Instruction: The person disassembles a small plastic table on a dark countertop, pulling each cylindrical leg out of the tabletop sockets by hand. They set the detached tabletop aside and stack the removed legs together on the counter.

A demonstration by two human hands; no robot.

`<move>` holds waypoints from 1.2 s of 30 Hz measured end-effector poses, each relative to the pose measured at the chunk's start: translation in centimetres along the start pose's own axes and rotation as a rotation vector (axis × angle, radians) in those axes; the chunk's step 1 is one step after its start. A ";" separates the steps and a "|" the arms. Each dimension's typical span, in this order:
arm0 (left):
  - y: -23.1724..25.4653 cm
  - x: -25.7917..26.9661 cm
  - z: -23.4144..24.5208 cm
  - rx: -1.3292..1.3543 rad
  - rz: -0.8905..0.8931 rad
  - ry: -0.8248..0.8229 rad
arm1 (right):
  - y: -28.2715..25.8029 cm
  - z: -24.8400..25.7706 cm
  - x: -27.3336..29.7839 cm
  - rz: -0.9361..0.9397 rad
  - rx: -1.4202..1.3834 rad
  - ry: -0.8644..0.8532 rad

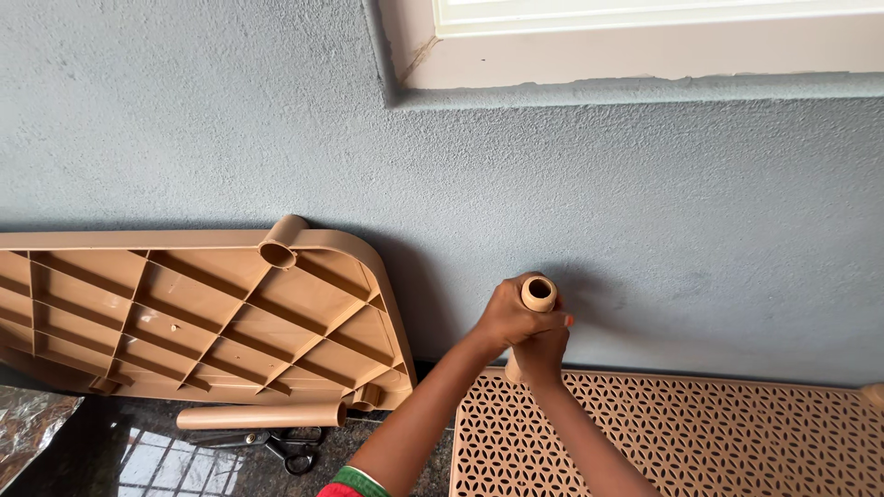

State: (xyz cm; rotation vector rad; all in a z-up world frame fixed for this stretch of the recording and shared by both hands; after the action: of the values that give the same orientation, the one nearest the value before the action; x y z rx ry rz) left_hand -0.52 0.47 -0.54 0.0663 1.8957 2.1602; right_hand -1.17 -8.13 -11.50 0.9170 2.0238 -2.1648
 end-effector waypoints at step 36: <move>9.8 8.6 9.0 -0.519 -0.444 0.926 | -11.1 0.1 -0.5 0.154 0.482 -0.539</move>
State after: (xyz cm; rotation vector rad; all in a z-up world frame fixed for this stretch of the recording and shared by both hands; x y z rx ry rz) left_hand -8.57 10.01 9.14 -1.5106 1.3576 2.4297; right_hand -5.40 -6.72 -1.34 0.4127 1.1811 -2.4976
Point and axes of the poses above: each hand's wrist, its own x-axis away from the middle knuckle, its own z-axis out of the back of the hand, y = z × x, the point moved 1 cm from there along -x, towards the middle knuckle, and after that the axes turned 4 degrees about y, right-handed, at the moved point
